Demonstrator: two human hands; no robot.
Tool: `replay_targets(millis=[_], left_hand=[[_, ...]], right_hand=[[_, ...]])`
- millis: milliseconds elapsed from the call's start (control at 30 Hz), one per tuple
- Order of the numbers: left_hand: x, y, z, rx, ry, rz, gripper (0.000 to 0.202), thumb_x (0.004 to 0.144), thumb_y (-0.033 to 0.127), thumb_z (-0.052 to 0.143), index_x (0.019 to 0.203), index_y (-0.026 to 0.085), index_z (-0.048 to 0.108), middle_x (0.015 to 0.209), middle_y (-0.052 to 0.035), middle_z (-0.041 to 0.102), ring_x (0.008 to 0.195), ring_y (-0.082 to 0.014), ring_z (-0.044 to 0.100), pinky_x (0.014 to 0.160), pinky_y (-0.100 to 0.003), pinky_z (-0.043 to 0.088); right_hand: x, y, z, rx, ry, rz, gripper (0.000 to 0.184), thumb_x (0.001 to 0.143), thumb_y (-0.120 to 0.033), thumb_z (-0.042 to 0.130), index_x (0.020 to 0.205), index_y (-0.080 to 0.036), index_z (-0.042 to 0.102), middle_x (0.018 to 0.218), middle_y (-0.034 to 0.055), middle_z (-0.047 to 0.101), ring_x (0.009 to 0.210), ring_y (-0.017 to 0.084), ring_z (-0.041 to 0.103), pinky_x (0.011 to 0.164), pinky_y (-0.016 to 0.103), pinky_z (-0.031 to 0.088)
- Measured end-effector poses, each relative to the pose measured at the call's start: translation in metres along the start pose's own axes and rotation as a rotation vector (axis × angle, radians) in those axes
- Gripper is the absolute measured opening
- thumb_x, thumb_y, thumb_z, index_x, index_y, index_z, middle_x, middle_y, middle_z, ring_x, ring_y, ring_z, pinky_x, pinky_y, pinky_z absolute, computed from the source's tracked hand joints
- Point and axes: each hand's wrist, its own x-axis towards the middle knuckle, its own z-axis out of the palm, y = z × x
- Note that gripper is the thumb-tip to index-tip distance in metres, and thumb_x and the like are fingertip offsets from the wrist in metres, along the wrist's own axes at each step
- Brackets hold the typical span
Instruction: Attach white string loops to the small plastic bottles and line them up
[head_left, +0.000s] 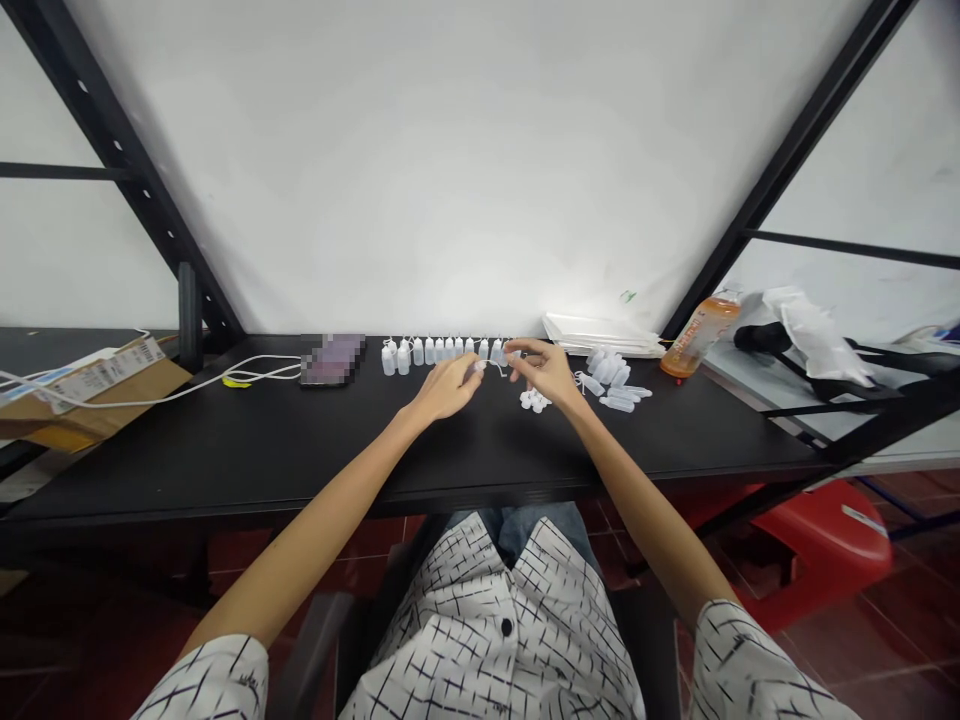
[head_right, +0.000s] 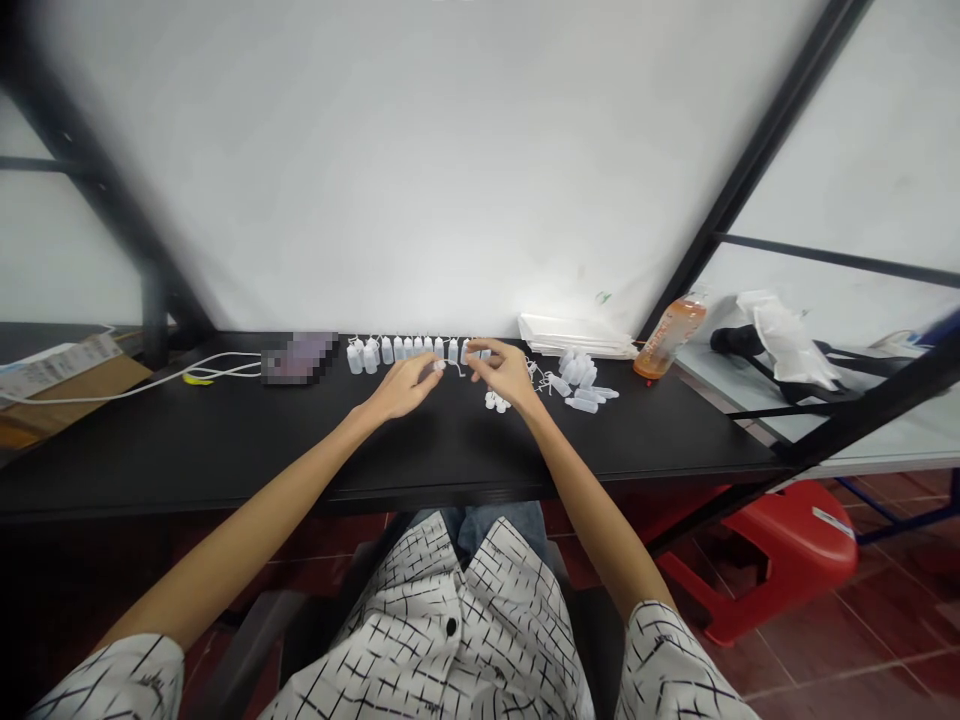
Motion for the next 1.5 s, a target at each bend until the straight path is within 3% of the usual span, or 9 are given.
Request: replay_targets(millis=[100, 200, 533, 800, 1000, 1067, 1167, 1300, 1500], left_hand=[[0.001, -0.003, -0.006, -0.035, -0.014, -0.114, 0.024, 0.094, 0.036, 0.041, 0.091, 0.019, 0.058, 0.07, 0.0005, 0.055, 0.064, -0.0165, 0.049, 0.063, -0.027, 0.032], [0.002, -0.006, -0.006, -0.068, -0.021, -0.171, 0.029, 0.091, 0.041, 0.043, 0.075, 0.019, 0.052, 0.063, 0.0021, 0.048, 0.062, -0.0152, 0.045, 0.062, -0.026, 0.03], [0.006, -0.017, 0.006, -0.561, -0.067, -0.36, 0.036, 0.087, 0.039, 0.043, 0.059, 0.018, 0.043, 0.051, 0.0027, 0.04, 0.046, -0.0087, 0.035, 0.046, -0.02, 0.028], [0.006, -0.019, 0.011, -0.593, -0.067, -0.364, 0.019, 0.09, 0.033, 0.042, 0.076, 0.021, 0.041, 0.054, 0.0055, 0.041, 0.041, -0.0073, 0.037, 0.038, -0.016, 0.027], [0.004, -0.009, 0.01, -0.617, -0.137, -0.415, 0.021, 0.096, 0.038, 0.035, 0.081, 0.022, 0.035, 0.054, 0.0065, 0.045, 0.033, -0.0054, 0.035, 0.035, -0.015, 0.024], [0.003, -0.002, 0.008, -0.681, -0.15, -0.441, 0.019, 0.097, 0.036, 0.034, 0.083, 0.023, 0.035, 0.054, 0.0062, 0.047, 0.032, -0.0052, 0.033, 0.033, -0.015, 0.019], [0.003, 0.007, 0.006, -0.749, -0.154, -0.471, 0.018, 0.098, 0.034, 0.033, 0.083, 0.023, 0.033, 0.053, 0.0062, 0.048, 0.029, -0.0051, 0.031, 0.032, -0.015, 0.015], [0.003, 0.01, 0.009, -0.843, -0.2, -0.511, 0.018, 0.098, 0.034, 0.036, 0.084, 0.023, 0.032, 0.056, 0.0051, 0.051, 0.029, -0.0042, 0.032, 0.033, -0.014, 0.013], [0.003, 0.008, 0.015, -0.905, -0.198, -0.5, 0.021, 0.097, 0.035, 0.044, 0.083, 0.023, 0.034, 0.059, 0.0045, 0.053, 0.029, -0.0026, 0.032, 0.032, -0.013, 0.013]], right_hand=[[0.003, 0.009, -0.022, -0.096, 0.136, -0.006, 0.037, 0.073, -0.047, 0.071, 0.089, -0.014, 0.072, 0.081, 0.008, 0.072, 0.046, 0.011, 0.058, 0.044, 0.024, 0.045], [0.006, 0.019, -0.041, -0.104, 0.063, 0.059, 0.036, 0.072, -0.049, 0.07, 0.07, -0.013, 0.071, 0.056, 0.0041, 0.064, 0.042, 0.011, 0.049, 0.043, 0.025, 0.039], [0.002, 0.018, -0.043, -0.615, -0.188, 0.076, 0.014, 0.069, -0.033, 0.074, 0.069, -0.02, 0.078, 0.07, 0.0016, 0.071, 0.064, 0.015, 0.059, 0.058, 0.025, 0.036], [0.0, 0.018, -0.039, -0.71, -0.229, 0.022, 0.012, 0.075, -0.032, 0.072, 0.071, -0.021, 0.077, 0.079, 0.0015, 0.071, 0.07, 0.015, 0.059, 0.06, 0.025, 0.034], [0.0, 0.015, -0.035, -0.762, -0.243, -0.017, 0.012, 0.079, -0.029, 0.069, 0.072, -0.02, 0.074, 0.085, 0.0026, 0.068, 0.072, 0.015, 0.058, 0.062, 0.025, 0.035], [0.0, 0.014, -0.031, -0.709, -0.162, -0.044, 0.014, 0.08, -0.03, 0.067, 0.073, -0.019, 0.072, 0.084, 0.0033, 0.066, 0.07, 0.014, 0.057, 0.061, 0.025, 0.035], [0.001, 0.011, -0.02, -0.43, -0.062, -0.066, 0.026, 0.083, -0.04, 0.062, 0.074, -0.016, 0.067, 0.074, 0.0027, 0.063, 0.059, 0.012, 0.05, 0.055, 0.025, 0.035], [0.0, 0.002, 0.004, -0.057, -0.09, -0.048, 0.038, 0.081, -0.054, 0.062, 0.078, -0.016, 0.061, 0.067, 0.0011, 0.061, 0.049, 0.009, 0.044, 0.046, 0.023, 0.033], [-0.004, -0.008, 0.019, 0.071, -0.102, -0.007, 0.042, 0.079, -0.058, 0.065, 0.077, -0.017, 0.059, 0.069, 0.0007, 0.061, 0.04, 0.006, 0.043, 0.039, 0.021, 0.032]])
